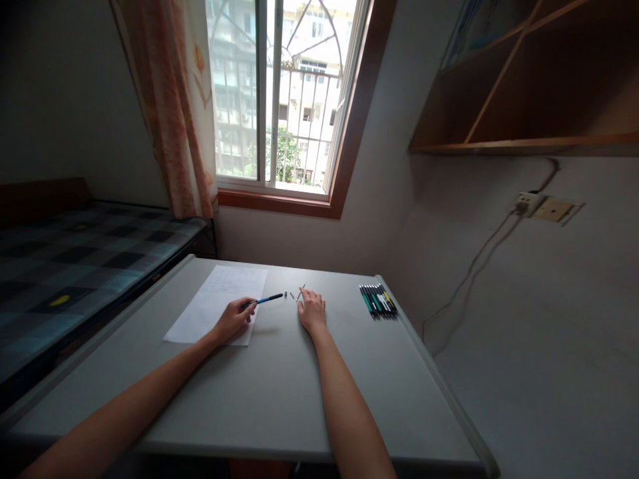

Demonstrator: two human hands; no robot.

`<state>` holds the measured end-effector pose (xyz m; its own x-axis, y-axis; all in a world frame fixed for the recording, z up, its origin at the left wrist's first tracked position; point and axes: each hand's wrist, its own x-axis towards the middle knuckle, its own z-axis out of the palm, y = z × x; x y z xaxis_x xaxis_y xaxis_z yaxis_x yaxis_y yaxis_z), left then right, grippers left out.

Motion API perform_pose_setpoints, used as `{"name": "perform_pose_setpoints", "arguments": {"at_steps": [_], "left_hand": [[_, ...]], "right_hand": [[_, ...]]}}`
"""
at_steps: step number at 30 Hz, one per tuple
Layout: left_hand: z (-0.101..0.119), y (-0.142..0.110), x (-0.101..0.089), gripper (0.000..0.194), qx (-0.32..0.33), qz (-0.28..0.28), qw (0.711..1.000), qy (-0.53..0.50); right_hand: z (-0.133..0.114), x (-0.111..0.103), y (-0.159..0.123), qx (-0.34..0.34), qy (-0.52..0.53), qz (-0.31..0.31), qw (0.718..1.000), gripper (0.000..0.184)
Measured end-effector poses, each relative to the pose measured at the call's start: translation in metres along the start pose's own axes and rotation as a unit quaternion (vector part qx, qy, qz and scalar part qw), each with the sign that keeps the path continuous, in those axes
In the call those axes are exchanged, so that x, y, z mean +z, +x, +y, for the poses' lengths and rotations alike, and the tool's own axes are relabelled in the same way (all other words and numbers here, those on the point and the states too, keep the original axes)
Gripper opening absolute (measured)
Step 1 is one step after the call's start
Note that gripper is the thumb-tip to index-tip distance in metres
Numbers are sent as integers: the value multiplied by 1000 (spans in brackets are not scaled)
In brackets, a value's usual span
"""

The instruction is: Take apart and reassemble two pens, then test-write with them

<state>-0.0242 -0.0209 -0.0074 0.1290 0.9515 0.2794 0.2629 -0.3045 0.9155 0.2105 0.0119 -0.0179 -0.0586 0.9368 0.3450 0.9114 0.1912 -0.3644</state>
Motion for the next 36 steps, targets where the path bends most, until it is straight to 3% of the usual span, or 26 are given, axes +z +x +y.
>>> {"name": "perform_pose_setpoints", "arguments": {"at_steps": [3, 6, 11, 15, 36], "left_hand": [[0, 0, 0, 31, 5, -3, 1000, 2], [-1, 0, 0, 32, 5, 1, 1000, 1], [-2, 1, 1, 32, -2, -1, 1000, 3], [-2, 0, 1, 31, 3, -9, 1000, 7], [-6, 0, 0, 32, 19, -6, 999, 31]], "right_hand": [[-4, -4, 0, -10, 29, 46, 998, 38], [-11, -8, 0, -67, 68, 78, 992, 34], [-30, -10, -4, -174, 95, 71, 978, 32], [-39, -9, -7, -222, 104, 59, 968, 29], [-29, 2, -4, -194, 113, 91, 970, 19]]}}
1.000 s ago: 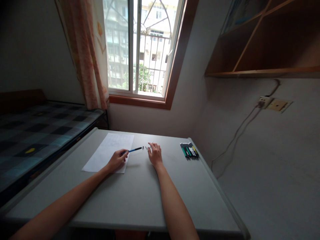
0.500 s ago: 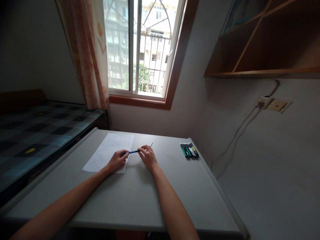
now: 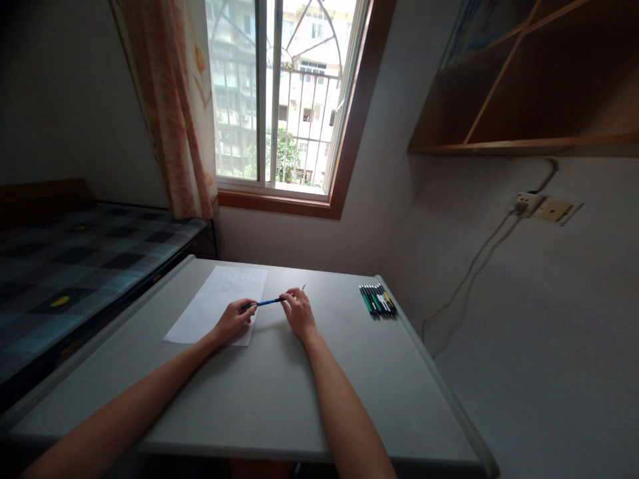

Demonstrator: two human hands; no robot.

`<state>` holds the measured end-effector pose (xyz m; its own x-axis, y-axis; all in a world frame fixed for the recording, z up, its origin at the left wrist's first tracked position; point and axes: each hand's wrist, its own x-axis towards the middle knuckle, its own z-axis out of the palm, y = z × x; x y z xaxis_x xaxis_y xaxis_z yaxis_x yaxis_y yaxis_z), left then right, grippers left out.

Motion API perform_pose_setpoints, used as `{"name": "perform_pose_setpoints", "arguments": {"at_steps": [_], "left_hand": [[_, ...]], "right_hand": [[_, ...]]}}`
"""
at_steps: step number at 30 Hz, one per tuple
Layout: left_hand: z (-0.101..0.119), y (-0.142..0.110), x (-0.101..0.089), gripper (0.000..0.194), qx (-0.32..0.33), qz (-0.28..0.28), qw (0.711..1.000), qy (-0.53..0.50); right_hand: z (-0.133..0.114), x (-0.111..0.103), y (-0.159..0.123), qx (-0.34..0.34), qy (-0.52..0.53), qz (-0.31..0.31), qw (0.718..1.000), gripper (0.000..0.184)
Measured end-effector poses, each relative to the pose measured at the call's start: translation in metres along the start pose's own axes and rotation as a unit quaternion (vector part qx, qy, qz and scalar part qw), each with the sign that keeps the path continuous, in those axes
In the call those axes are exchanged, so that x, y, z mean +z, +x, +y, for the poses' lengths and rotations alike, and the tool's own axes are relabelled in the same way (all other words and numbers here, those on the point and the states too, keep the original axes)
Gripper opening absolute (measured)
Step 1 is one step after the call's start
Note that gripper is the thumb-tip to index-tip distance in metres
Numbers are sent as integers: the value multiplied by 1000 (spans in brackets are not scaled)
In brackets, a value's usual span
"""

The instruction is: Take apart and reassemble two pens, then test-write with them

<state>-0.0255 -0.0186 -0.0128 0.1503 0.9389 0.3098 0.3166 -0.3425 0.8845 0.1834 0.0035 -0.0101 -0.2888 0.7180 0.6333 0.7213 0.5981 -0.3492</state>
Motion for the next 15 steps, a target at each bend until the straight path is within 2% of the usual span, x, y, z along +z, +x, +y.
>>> {"name": "perform_pose_setpoints", "arguments": {"at_steps": [6, 15], "left_hand": [[5, 0, -1, 33, -8, -2, 1000, 3], [4, 0, 0, 36, -13, -1, 1000, -2]], "right_hand": [[5, 0, -1, 22, -23, 25, 999, 15], [2, -2, -1, 51, -48, 30, 997, 15]]}}
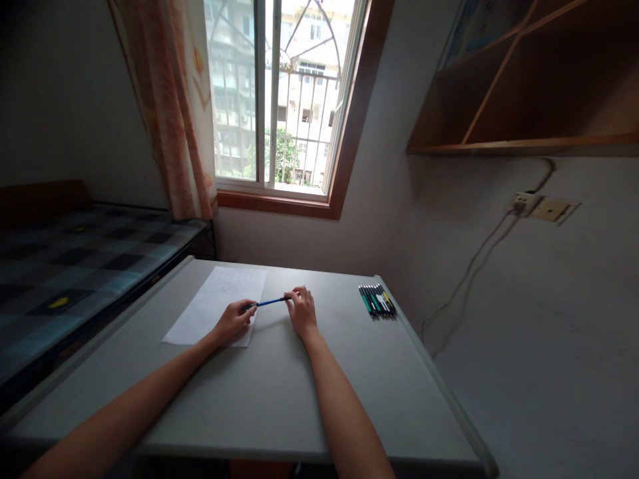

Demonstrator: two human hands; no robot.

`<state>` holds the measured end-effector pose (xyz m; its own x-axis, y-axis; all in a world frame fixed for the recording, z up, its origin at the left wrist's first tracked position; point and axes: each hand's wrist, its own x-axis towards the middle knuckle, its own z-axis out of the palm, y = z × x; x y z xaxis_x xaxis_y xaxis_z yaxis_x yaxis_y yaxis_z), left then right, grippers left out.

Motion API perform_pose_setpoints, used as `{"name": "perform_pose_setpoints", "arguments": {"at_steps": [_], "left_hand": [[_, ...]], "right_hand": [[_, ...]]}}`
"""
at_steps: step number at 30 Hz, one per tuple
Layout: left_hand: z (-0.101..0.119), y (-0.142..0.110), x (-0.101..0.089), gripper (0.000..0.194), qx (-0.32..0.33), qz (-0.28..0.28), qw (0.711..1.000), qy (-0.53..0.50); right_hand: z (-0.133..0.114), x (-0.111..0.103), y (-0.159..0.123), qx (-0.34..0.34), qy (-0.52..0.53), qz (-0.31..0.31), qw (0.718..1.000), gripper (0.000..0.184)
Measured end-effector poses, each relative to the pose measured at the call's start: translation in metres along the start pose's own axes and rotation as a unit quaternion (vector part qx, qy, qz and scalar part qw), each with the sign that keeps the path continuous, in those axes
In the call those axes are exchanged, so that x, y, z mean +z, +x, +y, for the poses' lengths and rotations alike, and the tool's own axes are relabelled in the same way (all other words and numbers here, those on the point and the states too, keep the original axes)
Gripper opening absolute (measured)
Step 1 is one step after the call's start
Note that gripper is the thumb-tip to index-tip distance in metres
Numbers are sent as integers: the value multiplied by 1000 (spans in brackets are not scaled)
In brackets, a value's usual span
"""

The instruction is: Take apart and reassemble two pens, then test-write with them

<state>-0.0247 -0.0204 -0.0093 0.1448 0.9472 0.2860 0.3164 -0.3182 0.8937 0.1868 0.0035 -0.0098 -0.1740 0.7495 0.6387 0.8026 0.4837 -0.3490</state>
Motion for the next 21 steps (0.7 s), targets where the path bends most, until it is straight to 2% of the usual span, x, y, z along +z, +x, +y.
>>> {"name": "perform_pose_setpoints", "arguments": {"at_steps": [5, 10, 14, 21], "left_hand": [[-1, 1, -1, 34, 3, 1, 1000, 4], [-1, 0, -1, 33, 4, 7, 1000, 2], [-2, 1, -1, 33, 2, 3, 1000, 2], [-2, 1, -1, 34, -1, 1, 1000, 3]], "right_hand": [[3, 0, 0, 13, -4, 7, 1000, 15], [15, 1, 0, 68, 0, 36, 997, 14], [22, 2, 0, 111, 21, 55, 992, 27], [26, 6, -1, 123, 26, 52, 991, 27]]}}
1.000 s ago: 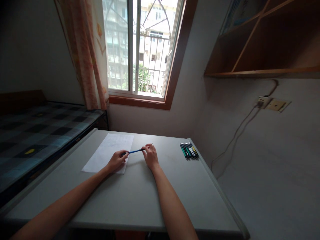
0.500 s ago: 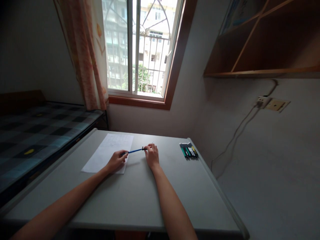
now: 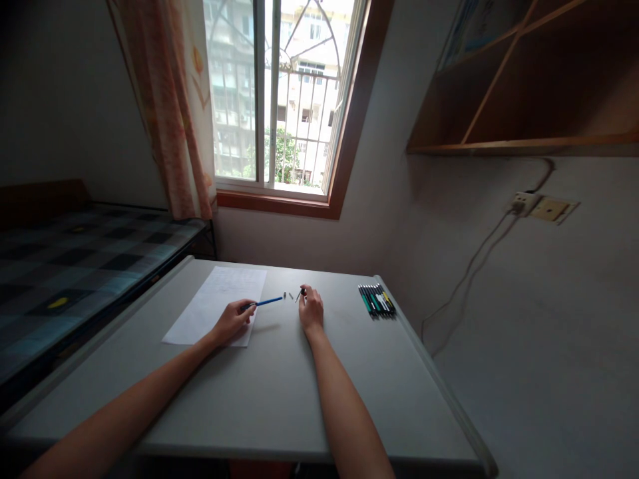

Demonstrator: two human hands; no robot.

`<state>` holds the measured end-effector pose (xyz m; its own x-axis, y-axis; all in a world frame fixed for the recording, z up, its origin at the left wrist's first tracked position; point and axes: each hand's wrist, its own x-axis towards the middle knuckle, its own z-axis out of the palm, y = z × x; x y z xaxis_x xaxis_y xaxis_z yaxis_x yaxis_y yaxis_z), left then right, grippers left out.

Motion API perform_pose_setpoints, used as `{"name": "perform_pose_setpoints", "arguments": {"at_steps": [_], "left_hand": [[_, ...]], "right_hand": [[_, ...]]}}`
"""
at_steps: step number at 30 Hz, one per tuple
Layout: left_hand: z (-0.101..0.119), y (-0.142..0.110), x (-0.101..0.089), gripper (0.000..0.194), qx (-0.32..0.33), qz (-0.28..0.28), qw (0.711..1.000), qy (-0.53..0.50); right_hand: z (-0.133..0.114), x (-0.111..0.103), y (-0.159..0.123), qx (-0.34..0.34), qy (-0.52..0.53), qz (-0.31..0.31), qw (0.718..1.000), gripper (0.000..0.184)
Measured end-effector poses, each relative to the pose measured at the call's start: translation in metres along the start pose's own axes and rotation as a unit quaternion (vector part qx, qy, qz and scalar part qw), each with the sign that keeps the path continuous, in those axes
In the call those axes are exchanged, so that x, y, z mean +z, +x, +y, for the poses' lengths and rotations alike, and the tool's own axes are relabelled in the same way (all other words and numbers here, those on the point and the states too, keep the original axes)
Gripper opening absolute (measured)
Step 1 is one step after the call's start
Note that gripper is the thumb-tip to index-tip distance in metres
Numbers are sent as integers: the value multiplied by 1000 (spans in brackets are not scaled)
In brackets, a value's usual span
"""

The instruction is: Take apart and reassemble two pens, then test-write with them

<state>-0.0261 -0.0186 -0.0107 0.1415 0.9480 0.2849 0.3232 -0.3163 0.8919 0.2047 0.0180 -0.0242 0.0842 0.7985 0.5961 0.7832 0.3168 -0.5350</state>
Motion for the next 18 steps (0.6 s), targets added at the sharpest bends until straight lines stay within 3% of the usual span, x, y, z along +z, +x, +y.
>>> {"name": "perform_pose_setpoints", "arguments": {"at_steps": [9, 18], "left_hand": [[1, -1, -1, 33, 3, -7, 1000, 7], [6, -2, 0, 35, -5, -2, 1000, -5]], "right_hand": [[14, -2, 3, 58, -25, -23, 998, 23], [7, -4, 0, 29, -94, -53, 994, 23]]}}
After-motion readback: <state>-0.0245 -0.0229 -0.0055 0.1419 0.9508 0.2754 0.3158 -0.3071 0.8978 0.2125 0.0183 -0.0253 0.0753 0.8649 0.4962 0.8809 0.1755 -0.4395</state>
